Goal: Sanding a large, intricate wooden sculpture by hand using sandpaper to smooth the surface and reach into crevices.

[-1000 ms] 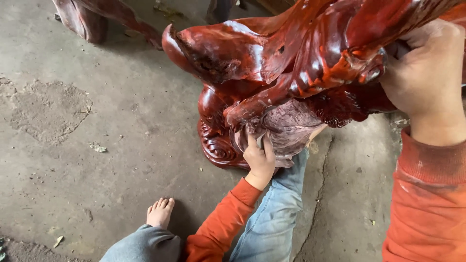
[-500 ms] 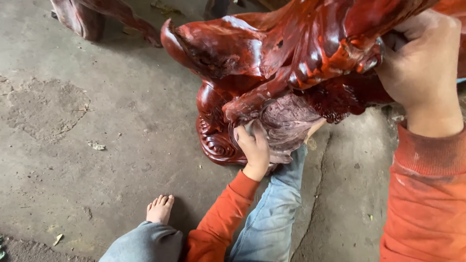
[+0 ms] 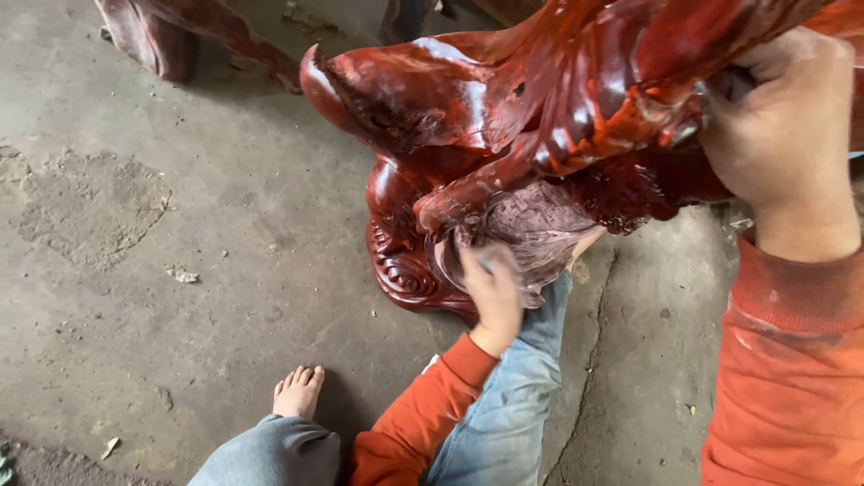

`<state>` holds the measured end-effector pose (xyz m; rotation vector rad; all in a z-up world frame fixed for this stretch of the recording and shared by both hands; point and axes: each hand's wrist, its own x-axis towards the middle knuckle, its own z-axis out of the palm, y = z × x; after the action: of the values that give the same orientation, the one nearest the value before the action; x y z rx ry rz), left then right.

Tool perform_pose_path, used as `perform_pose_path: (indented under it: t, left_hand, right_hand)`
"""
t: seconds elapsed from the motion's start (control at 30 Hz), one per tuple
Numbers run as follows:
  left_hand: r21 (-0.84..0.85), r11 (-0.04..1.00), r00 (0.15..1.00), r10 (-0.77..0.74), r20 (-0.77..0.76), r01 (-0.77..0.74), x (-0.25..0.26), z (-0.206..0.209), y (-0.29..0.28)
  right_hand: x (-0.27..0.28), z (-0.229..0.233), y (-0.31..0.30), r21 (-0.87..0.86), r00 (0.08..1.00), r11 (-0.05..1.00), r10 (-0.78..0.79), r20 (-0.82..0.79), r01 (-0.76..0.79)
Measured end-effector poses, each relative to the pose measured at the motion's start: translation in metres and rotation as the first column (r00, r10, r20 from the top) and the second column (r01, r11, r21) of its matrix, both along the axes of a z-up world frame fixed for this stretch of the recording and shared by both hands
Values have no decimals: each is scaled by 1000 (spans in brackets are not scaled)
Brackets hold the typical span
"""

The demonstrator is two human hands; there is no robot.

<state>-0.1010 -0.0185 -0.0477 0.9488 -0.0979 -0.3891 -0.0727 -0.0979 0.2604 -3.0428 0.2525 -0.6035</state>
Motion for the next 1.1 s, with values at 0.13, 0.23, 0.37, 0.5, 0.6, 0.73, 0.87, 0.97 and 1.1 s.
perform_pose_path:
  t: [0.13,0.23,0.37,0.5,0.6,0.73,0.87,0.97,1.1]
  left_hand:
    - [13,1000,998,2,62,-2,6,-4,-1]
    - [75,992,995,99,-4,-98,12,-1,-3]
    - [-29,999,997,12,-73,-14,-2,1,-2]
    - [-105,986,987,122,-99,-133,16,4,-2]
    - [-10,993,992,121,-24,-121,29,22,6]
    - [7,992,989,127,76,-128,19,3,1]
    - [13,994,990,105,93,-107,3,-15,-10]
    - [31,988,988,150,27,-151,25,9,3]
    - [-46,999,999,17,-48,-19,21,23,15]
  right_hand:
    - [-3,-3,8,85,1000,996,-10,15,9]
    - [-8,-5,0,89,1000,996,-12,13,11]
    - [-1,-2,0,83,999,996,29,29,-31]
    - [-2,-6,2,59,1000,998,21,12,-21]
    - [-1,-3,1,14,999,1000,20,25,-21]
    - [-7,-6,-5,-93,999,995,-33,12,33]
    - [-3,-5,-2,-29,1000,1000,-12,10,12]
    - [-2,-5,1,31,1000,999,4,16,-5]
    - [-1,-3,3,126,999,991,32,37,-36]
